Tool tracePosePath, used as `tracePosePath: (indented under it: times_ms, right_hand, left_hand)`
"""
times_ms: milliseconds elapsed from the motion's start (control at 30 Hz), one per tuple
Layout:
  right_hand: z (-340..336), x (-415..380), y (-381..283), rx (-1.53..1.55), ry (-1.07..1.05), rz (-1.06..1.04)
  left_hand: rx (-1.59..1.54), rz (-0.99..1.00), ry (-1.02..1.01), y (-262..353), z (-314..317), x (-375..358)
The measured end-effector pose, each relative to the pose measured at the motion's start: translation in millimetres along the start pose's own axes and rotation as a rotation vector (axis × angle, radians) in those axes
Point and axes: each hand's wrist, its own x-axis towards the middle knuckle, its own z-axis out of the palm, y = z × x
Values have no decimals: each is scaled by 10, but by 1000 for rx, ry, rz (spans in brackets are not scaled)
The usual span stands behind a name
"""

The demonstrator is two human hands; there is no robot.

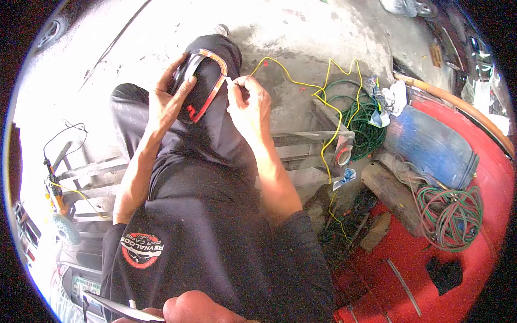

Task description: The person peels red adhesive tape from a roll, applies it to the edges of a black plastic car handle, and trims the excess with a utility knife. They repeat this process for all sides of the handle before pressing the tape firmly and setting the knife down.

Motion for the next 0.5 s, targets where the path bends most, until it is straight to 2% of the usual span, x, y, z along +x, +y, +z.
tracePosePath:
  times_ms: [333,433,500]
  right_hand:
    - [12,26,66,-14,-23,-74]
    - [18,53,65,-157,12,-128]
    - [20,53,20,-286,30,-355]
  left_hand:
    - [25,-2,10,19,15,2]
    - [9,5,8,26,21,6]
    - [10,12,15,13,25,11]
